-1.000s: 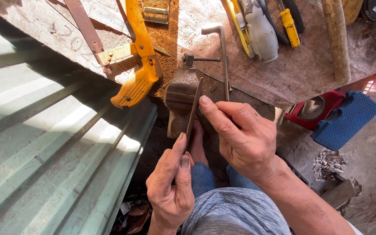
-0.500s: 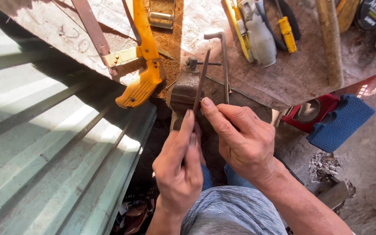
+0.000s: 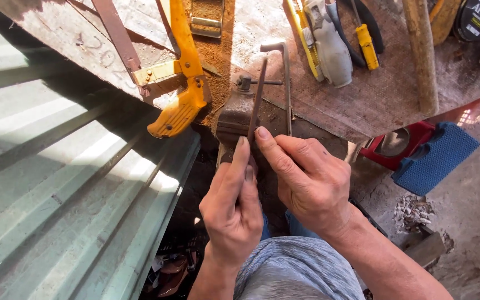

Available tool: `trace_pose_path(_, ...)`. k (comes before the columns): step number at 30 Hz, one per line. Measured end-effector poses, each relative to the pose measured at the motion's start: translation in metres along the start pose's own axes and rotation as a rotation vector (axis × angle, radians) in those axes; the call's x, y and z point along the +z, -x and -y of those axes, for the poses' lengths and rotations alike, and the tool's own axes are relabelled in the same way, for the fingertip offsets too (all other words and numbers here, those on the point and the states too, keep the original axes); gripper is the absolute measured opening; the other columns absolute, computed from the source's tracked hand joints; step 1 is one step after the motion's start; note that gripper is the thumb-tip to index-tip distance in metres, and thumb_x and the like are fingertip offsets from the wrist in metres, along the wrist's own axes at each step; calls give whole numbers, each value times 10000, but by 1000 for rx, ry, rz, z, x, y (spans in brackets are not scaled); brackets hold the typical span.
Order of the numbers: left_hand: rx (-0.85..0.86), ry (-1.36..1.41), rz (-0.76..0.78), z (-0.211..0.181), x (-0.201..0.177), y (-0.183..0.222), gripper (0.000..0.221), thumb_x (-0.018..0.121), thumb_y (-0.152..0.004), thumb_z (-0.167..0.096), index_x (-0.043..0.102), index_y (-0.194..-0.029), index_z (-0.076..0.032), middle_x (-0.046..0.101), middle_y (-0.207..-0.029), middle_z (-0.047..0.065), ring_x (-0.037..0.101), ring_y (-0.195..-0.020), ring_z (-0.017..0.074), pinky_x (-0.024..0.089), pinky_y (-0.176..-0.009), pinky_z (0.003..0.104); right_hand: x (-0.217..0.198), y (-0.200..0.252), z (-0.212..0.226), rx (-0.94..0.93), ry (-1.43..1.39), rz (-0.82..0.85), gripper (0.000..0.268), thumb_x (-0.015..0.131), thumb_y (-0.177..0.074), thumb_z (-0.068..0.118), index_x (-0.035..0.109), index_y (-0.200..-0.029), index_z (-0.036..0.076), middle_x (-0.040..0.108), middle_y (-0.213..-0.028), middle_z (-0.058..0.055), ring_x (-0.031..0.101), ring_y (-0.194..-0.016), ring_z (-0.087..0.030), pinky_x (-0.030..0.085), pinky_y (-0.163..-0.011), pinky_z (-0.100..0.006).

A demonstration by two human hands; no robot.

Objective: Using a hand file to smooth or shape a small metal rod that is secured in a bench vise.

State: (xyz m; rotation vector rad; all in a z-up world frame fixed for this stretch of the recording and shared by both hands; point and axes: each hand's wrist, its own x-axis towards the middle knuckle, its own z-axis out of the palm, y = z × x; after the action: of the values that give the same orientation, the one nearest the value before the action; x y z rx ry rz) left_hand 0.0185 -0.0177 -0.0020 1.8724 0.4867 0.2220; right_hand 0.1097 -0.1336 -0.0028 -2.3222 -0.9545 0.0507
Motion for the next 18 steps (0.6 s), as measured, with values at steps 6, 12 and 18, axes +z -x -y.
trace_pose_path(6,25,-37,-52,-3,2,20,364,504,-1075,0,487,-1432,67,647,-941,146,605,-709,153,574,-630,257,-2,-3,0,-12,18,2,298,521,-1086,-40,693,-1323,18,692,-1051,-82,619,-739,-222,553,-710,-316)
trace_pose_path(12,-5,-82,-65,-4,3,38,351,483,-1082,-34,500,-1420,60,712,-1021,152,589,-669,142,545,-613,254,-3,-2,0,-7,8,5,298,533,-1080,-46,688,-1327,12,693,-1055,-82,638,-782,-217,571,-739,-326)
trace_pose_path(18,18,-56,-72,-12,8,17,375,490,-1087,-22,456,-1448,72,695,-1170,238,747,-938,257,646,-865,309,-3,0,3,10,3,-4,320,530,-1068,-86,689,-1327,15,700,-1063,-81,642,-769,-219,573,-751,-322)
